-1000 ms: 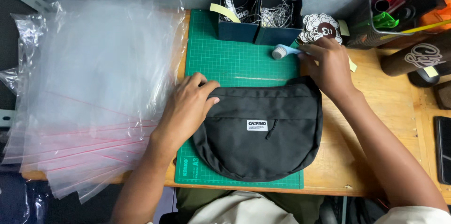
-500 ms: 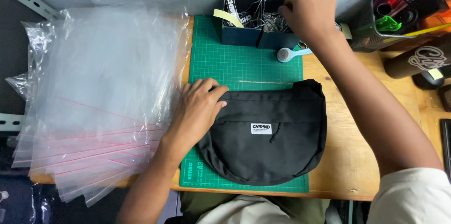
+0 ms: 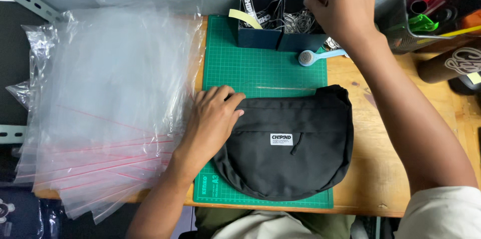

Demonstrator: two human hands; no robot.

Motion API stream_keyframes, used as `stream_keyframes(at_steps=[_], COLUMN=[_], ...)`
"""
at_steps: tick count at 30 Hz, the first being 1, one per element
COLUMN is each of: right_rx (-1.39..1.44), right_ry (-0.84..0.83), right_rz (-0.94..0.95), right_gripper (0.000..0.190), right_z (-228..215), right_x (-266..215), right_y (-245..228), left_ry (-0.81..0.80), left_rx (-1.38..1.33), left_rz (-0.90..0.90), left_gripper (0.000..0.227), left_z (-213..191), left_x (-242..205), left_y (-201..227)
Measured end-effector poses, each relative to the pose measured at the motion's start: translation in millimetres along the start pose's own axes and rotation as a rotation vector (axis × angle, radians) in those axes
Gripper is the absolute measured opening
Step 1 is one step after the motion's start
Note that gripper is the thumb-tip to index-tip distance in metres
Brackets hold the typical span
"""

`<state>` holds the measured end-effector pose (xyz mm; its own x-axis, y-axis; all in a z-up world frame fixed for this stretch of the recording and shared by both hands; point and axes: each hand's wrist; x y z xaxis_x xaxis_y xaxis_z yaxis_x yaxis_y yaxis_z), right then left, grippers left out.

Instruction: The person cleans a black bag with a brush and then places a sticker onto the bag before putting the bag into a plastic sleeve.

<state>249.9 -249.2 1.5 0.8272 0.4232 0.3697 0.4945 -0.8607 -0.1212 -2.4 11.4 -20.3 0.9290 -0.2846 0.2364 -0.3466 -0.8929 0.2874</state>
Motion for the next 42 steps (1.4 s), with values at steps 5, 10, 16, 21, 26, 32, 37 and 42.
stream_keyframes(at_steps=[5, 10, 16, 21, 26, 32, 37, 42], right_rx=[0.381, 0.798, 1.318, 1.216, 0.769, 0.642, 0.544, 0.580], right_ry=[0.278, 0.142, -0.001, -0.121, -0.143, -0.187, -0.407, -0.498], right_rz=[-0.233, -0.030, 0.321, 0.456, 0.331, 0.209, 0.262, 0.322], right_gripper=[0.012, 0.012, 0.003, 0.013, 0.006, 0.012, 0.022, 0.022], right_z=[-77.2, -116.3, -96.5, -76.6, -47.8, -39.6, -39.6, -39.1], right_x=[-49.2, -111.9, -157.8, -169.0, -172.7, -174.6, -175.4, -171.0], right_y=[-35.5, -64.9, -38.0, -19.8, 12.5, 11.2, 20.9, 23.7], left_ry=[0.038, 0.067, -0.014, 0.052, 0.072, -0.073, -0.135, -0.131], left_rx=[0.004, -0.028, -0.044, -0.003, -0.068, -0.208, -0.234, -0.240], left_rz=[0.005, 0.035, 0.038, -0.029, -0.012, 0.162, 0.256, 0.293], left_gripper=[0.026, 0.029, 0.025, 0.007, 0.020, 0.041, 0.056, 0.048], left_z=[-1.3, -5.3, 5.0, 7.2, 10.2, 28.0, 60.9, 66.8], left_x=[4.2, 7.7, 11.0, 16.3, 26.3, 64.0, 88.4, 95.3], left_y=[2.2, 7.7, 9.8, 13.6, 25.7, 80.0, 99.6, 101.6])
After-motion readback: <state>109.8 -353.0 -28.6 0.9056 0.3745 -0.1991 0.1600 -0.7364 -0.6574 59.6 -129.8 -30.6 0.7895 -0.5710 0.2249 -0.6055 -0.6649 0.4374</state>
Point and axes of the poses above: each hand's wrist, its own x-axis towards the middle knuckle, its own z-axis out of the palm, y = z × x
